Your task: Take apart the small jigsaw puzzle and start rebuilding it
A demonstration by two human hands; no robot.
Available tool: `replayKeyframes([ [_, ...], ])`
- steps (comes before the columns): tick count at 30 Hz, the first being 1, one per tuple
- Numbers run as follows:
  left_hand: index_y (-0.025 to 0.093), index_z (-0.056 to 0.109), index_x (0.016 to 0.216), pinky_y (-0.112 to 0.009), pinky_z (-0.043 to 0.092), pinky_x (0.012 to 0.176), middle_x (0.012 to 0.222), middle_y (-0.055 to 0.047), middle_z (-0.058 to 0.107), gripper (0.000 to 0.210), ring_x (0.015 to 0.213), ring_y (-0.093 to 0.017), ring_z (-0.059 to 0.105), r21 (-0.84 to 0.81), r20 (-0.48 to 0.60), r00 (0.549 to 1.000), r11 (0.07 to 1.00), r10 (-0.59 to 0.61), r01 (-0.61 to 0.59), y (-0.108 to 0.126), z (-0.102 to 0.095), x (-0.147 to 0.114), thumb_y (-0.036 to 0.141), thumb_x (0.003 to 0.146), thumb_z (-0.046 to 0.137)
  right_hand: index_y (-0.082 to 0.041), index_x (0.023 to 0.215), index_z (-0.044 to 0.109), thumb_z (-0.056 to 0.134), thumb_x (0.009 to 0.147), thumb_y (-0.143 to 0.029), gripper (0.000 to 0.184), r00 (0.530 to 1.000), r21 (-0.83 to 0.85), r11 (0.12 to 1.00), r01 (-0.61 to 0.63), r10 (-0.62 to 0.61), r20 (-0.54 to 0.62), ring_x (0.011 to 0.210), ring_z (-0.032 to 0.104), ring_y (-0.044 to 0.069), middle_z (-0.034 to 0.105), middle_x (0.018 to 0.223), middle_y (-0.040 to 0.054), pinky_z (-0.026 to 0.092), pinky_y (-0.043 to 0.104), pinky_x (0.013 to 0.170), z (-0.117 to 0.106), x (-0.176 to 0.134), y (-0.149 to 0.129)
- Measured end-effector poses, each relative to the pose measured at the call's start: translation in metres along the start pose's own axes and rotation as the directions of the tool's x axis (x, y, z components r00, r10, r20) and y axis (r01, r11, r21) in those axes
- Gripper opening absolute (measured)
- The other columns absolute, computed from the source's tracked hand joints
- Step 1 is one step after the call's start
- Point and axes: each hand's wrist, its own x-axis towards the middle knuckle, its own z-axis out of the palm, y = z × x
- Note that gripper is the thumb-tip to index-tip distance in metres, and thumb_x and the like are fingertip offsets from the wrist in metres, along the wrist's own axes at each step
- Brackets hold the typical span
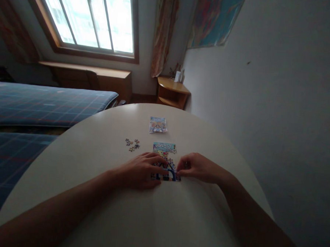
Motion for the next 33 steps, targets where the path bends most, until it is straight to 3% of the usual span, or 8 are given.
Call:
replayKeyframes([
  [6,0.035,0.062,0.126,-0.047,0.042,0.107,0.132,-0.004,0.059,0.042,0.123,-0.026,0.054,0.019,0.012,1.0,1.0,-0.008,0.008,0.0,0.0,0.0,0.03,0.084,0.067,-0.019,0.08,0.077,0.071,0.077,-0.032,0.015,0.999,-0.056,0.998,-0.009,0.007,-0.032,0.062,0.057,0.014,0.069,0.068,0.001,0.04,0.025,0.058,-0.002,-0.001,-0.002],
  [12,0.033,0.062,0.126,-0.047,0.041,0.108,0.135,-0.004,0.058,0.039,0.124,-0.026,0.053,0.03,0.023,1.0,1.0,-0.004,0.004,-0.002,0.002,-0.004,0.031,0.087,0.065,-0.018,0.091,0.076,0.071,0.077,-0.038,0.025,0.984,-0.164,0.981,-0.104,0.077,-0.162,0.067,0.058,0.016,0.068,0.076,0.0041,0.042,0.027,0.062,-0.018,-0.006,0.017],
  [16,0.034,0.061,0.127,-0.047,0.042,0.107,0.135,-0.004,0.057,0.04,0.124,-0.026,0.053,0.034,0.011,1.0,0.999,0.01,-0.01,-0.004,0.003,-0.004,0.033,0.087,0.065,-0.017,0.103,0.073,0.076,0.073,-0.039,0.038,0.984,-0.165,0.976,-0.141,0.121,-0.13,0.073,0.059,0.018,0.067,0.084,0.0052,0.043,0.028,0.066,-0.02,-0.007,0.023],
  [30,0.033,0.061,0.126,-0.047,0.042,0.108,0.135,-0.004,0.057,0.04,0.124,-0.026,0.052,0.035,0.015,1.0,0.999,0.003,-0.004,-0.003,0.002,-0.004,0.032,0.086,0.065,-0.016,0.083,0.066,0.07,0.075,-0.029,0.015,0.992,-0.154,0.983,-0.1,0.087,-0.089,0.072,0.056,0.016,0.064,0.08,0.0036,0.041,0.026,0.063,-0.014,-0.006,0.018],
  [33,0.033,0.061,0.127,-0.048,0.041,0.108,0.136,-0.004,0.057,0.04,0.125,-0.026,0.052,0.036,0.025,1.0,0.999,0.004,-0.005,-0.003,0.002,-0.003,0.033,0.087,0.064,-0.016,0.092,0.066,0.069,0.076,-0.026,0.019,0.995,-0.128,0.989,-0.071,0.061,-0.079,0.071,0.056,0.015,0.064,0.08,0.0024,0.042,0.026,0.064,-0.013,-0.005,0.017],
])
